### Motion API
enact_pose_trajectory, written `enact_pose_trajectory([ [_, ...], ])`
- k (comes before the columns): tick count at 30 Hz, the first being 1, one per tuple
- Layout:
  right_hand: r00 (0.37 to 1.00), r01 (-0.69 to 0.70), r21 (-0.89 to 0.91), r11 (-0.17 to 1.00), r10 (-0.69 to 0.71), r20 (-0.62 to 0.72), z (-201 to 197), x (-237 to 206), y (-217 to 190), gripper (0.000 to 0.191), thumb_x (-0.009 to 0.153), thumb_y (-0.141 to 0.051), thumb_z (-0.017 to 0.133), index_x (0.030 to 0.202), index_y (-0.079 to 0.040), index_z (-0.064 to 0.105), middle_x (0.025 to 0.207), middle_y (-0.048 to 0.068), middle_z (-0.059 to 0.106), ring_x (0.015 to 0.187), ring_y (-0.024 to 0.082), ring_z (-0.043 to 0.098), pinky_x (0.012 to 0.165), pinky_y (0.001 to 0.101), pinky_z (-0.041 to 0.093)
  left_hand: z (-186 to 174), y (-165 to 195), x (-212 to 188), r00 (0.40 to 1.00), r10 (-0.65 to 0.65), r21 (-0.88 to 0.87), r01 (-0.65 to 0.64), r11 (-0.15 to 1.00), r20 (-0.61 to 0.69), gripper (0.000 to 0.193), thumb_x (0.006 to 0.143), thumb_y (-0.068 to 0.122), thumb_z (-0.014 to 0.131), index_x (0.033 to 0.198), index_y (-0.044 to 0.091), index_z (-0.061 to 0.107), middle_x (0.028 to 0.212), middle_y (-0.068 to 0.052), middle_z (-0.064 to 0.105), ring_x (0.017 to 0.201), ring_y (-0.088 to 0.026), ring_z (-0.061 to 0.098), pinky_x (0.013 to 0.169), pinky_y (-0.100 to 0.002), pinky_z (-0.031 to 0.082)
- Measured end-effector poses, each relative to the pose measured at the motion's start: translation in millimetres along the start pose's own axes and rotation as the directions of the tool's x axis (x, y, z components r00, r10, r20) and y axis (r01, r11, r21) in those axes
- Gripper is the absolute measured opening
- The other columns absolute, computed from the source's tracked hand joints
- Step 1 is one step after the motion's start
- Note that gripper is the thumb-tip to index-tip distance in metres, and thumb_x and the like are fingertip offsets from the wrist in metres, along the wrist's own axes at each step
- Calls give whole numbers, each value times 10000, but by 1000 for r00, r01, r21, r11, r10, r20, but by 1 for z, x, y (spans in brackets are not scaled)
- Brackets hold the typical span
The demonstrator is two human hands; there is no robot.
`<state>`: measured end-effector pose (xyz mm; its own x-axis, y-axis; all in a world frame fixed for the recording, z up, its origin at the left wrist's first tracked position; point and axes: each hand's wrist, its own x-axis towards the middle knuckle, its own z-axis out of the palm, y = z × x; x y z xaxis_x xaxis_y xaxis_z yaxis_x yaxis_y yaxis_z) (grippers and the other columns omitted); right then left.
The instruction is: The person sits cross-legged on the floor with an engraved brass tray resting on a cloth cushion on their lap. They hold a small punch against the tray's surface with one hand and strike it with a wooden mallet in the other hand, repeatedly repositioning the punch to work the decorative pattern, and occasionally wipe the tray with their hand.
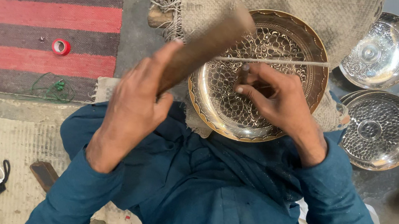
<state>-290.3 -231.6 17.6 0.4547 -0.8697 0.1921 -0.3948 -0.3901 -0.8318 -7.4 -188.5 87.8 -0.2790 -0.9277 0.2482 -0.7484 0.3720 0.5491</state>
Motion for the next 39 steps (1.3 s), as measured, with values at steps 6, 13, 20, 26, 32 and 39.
enact_pose_trajectory([
  [6,999,-37,25,999,37,-10,-2,1,-7,234,921,-68,768,1123,-13,663,905,80,753,808,152,763,689,281,630,2,-2,-3,1000,12,166,-9,986,-16,836,795,-19,724,1555,157,422,1020,-154,552,964,-397,576,895,-508,451],
  [13,998,-60,37,998,60,-3,-3,4,-10,200,928,-58,767,1083,-10,651,902,60,758,822,146,762,718,278,628,5,-1,-5,999,38,299,-27,954,-31,758,801,2,724,1511,152,504,970,-149,524,948,-393,558,885,-513,453],
  [20,1000,-21,12,1000,21,5,-3,2,-7,163,934,-57,766,1032,-14,643,907,64,763,823,144,764,697,279,611,5,-5,-2,999,34,306,-22,952,-34,725,819,-6,732,1488,175,520,974,-140,534,961,-382,573,892,-502,462],
  [26,995,-80,-1,997,80,56,-3,3,-4,140,941,-84,751,1039,-41,660,892,61,773,708,140,738,591,283,582,7,-5,-3,999,5,320,9,947,-45,737,809,2,737,1492,167,513,982,-138,538,958,-379,582,875,-501,465],
  [32,998,-45,13,999,44,35,-4,4,-9,175,938,-80,758,1077,-39,660,897,61,770,793,136,762,680,286,606,6,-6,-3,999,18,343,-2,939,-44,750,812,6,749,1503,169,506,990,-140,535,968,-379,577,882,-502,461],
  [39,999,-37,26,999,36,32,-5,5,-14,188,925,-78,759,1076,-31,658,924,61,771,835,145,766,730,291,612,5,-7,-1,1000,8,322,1,947,-26,768,812,-5,739,1516,191,503,972,-142,524,959,-378,568,893,-507,461],
])
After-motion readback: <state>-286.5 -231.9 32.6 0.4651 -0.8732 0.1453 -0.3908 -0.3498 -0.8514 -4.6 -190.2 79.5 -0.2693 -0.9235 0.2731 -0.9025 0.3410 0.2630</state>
